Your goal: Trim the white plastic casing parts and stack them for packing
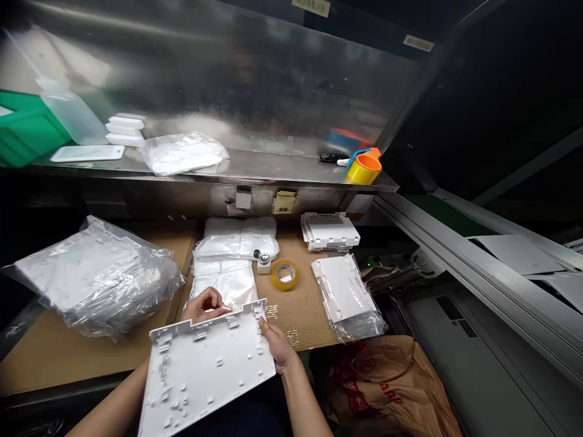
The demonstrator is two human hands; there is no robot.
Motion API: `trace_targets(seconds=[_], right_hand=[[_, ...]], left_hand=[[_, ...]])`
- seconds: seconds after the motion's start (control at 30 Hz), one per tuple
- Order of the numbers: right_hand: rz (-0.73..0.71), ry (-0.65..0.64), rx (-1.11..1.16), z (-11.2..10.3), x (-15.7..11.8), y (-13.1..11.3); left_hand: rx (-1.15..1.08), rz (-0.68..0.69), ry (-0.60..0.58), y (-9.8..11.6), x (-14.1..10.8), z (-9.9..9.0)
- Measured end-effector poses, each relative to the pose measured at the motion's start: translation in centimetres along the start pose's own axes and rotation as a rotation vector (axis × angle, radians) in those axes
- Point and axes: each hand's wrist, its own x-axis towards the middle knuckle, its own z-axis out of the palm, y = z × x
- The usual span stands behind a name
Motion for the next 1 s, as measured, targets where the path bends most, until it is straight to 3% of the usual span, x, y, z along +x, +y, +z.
trace_targets(seconds=[0.13,0.27,0.4,0.47,0.53,0.63,0.77,0.87,1.0], right_hand=[[0.066,-0.001,0.061,-3.0,-1.1,-0.6],[0.076,0.076,0.145,-5.3,-2.5,-1.4],[-0.115,0.461,0.233,-7.5,-5.2,-2.1],[-0.266,0.689,0.150,-8.5,-6.9,-2.2],[-0.409,0.829,-0.047,-9.1,-8.4,-2.2],[-0.537,0.781,-0.384,-8.8,-10.1,-2.2],[-0.495,0.641,-0.605,-7.5,-11.5,-2.8],[-0.456,0.665,-0.653,-7.3,-12.3,-3.1],[-0.415,0.763,-0.654,-8.4,-13.2,-3.0]], left_hand=[[0.158,0.048,-0.047,0.7,0.4,-0.8],[0.292,0.035,-0.058,1.4,1.9,0.4],[0.300,0.070,-0.112,1.9,3.4,2.7],[0.276,0.095,-0.135,2.3,4.0,4.2],[0.247,0.107,-0.138,2.9,4.7,5.8],[0.216,0.114,-0.102,3.9,5.8,8.2],[0.227,0.131,0.019,5.3,6.8,11.0],[0.282,0.172,0.072,6.3,6.6,13.0],[0.377,0.303,0.044,8.0,5.6,16.8]])
